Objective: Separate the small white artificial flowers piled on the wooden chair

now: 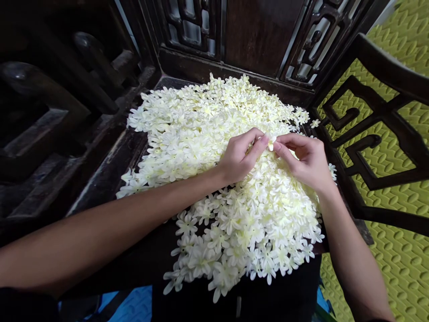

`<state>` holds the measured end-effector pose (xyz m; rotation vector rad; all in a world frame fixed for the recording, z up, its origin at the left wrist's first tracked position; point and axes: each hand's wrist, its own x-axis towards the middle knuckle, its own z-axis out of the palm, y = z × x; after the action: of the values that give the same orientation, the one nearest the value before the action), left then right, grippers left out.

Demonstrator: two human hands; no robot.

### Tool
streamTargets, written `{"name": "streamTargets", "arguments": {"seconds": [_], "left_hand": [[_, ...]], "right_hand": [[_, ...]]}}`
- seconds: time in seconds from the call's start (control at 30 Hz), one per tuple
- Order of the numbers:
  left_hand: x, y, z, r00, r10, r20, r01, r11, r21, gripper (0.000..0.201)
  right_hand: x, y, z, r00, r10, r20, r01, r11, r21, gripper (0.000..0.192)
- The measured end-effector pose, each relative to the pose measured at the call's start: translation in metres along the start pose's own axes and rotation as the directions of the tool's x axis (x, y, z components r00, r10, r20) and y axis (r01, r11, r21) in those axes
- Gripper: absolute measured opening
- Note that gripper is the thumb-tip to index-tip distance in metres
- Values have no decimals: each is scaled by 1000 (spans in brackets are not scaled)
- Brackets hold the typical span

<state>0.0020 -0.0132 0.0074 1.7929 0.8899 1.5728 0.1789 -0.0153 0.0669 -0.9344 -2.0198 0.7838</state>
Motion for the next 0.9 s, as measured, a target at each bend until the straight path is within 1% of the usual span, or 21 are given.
{"name": "streamTargets", "arguments": {"seconds": [0.17, 0.33, 0.43, 0.5, 0.63, 0.7, 0.8, 0.9], "left_hand": [[-3, -3, 0, 997, 74, 8, -74, 996, 54, 22], [-3, -5, 0, 999, 25, 20, -26, 997, 79, 28], [-2, -4, 0, 1000, 15, 2, -15, 995, 95, 33], [-1, -3, 0, 1000, 17, -6, -16, 995, 99, 36], [-2, -3, 1, 1000, 13, -28, -11, 997, 74, 42], [-2, -4, 2, 999, 12, -52, -9, 999, 52, 42], [-2, -5, 2, 997, 21, -72, -19, 999, 35, 41], [-2, -4, 2, 998, 28, -63, -25, 999, 47, 41]], "right_hand": [[0, 2, -2, 999, 49, -23, -47, 996, 79, 17], [1, 3, -1, 995, 86, 51, -93, 985, 143, 20], [0, 1, -1, 991, 103, 84, -113, 985, 126, 20], [-1, 0, 1, 992, 101, 78, -109, 987, 117, 21], [-1, -3, 4, 997, 69, 27, -72, 986, 149, 24], [0, -3, 4, 997, 74, 5, -74, 990, 121, 25], [0, -3, 3, 996, 85, 24, -86, 993, 84, 22], [-1, -2, 2, 995, 83, 62, -90, 988, 128, 19]]}}
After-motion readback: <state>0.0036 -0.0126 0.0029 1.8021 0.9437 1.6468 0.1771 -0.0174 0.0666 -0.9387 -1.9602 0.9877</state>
